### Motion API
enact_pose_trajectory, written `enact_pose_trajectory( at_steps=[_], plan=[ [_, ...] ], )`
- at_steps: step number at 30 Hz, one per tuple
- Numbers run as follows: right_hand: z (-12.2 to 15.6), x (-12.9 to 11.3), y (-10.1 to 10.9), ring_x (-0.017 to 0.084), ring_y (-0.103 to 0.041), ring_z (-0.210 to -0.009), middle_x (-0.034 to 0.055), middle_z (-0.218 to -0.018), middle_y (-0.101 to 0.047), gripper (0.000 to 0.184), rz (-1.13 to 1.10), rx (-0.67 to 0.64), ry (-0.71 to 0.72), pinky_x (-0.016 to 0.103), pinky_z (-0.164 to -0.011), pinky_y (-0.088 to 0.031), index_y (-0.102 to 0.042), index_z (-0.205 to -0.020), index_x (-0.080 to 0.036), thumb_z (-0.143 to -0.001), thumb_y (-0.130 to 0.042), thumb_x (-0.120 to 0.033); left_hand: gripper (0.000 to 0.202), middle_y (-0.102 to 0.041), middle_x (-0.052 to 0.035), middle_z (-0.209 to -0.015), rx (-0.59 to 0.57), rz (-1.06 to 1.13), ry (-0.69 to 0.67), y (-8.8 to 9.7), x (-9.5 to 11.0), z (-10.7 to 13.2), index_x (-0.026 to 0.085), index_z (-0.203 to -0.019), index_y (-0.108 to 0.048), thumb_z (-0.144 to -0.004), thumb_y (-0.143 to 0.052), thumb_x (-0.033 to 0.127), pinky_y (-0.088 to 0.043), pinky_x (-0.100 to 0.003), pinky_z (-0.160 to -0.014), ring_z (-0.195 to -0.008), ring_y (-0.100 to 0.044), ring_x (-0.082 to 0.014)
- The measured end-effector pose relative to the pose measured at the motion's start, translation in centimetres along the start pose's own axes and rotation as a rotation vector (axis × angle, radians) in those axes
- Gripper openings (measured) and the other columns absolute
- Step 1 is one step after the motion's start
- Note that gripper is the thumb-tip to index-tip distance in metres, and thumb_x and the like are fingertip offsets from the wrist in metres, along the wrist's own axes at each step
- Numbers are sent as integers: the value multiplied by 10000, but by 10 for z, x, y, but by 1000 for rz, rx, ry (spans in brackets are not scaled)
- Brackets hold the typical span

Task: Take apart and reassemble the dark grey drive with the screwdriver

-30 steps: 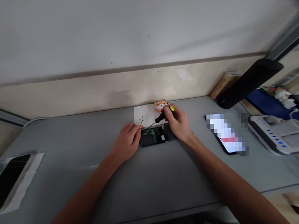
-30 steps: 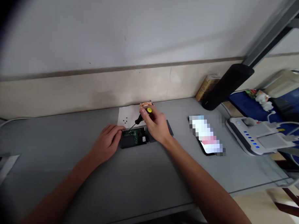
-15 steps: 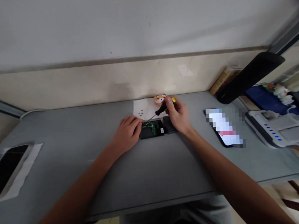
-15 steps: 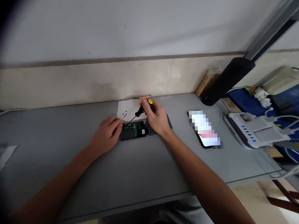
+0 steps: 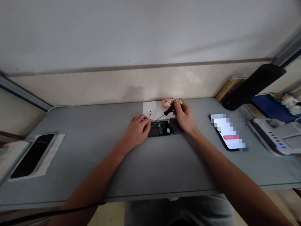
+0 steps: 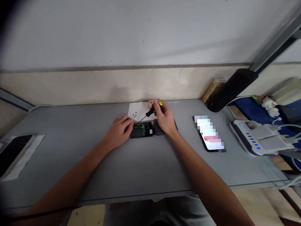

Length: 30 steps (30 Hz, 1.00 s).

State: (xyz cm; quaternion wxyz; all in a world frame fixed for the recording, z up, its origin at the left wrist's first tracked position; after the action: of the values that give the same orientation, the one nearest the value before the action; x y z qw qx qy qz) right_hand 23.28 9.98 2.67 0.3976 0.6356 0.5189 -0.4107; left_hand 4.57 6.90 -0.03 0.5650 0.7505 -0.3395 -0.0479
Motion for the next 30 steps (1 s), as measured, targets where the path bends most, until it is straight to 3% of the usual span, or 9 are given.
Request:
enact_pose_trajectory(
  at_steps=[10,22,30],
  plan=[
    [2,-2,-2,108,-532,-620,3,-761,-624,541,36,-26,34,255,-591,-462,-633,-864,-209,-886,-517,-737,313,-702,-79,-997,0,21,-34,-1,1,-1,192,-998,-679,-1006,-366,189,-502,-391,-938,-994,-640,-229],
    [7,-16,-7,118,-461,-573,-19,-688,-553,461,179,-30,117,264,-561,-395,-613,-877,-227,-940,-499,-670,316,-711,-73,-1008,-23,34,-6,-2,1,-2,206,-994,-679,-998,-364,189,-517,-401,-943,-999,-657,-226],
    [8,-14,-5,116,-466,-575,-22,-672,-538,466,192,-18,93,259,-566,-405,-624,-893,-220,-943,-500,-666,311,-718,-76,-1015,-19,36,-16,-1,0,0,198,-1005,-681,-998,-371,185,-510,-391,-938,-986,-666,-225]
  ],
)
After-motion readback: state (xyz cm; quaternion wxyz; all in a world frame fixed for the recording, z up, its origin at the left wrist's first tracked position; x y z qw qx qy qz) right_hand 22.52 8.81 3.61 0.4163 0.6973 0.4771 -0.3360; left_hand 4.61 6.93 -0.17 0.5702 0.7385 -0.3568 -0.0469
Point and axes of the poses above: each hand's wrist, its own z-axis away from the middle knuckle, its own y-axis out of the back of the hand, x = y × z, the point moved 8 cm from there along -z, towards the middle knuckle
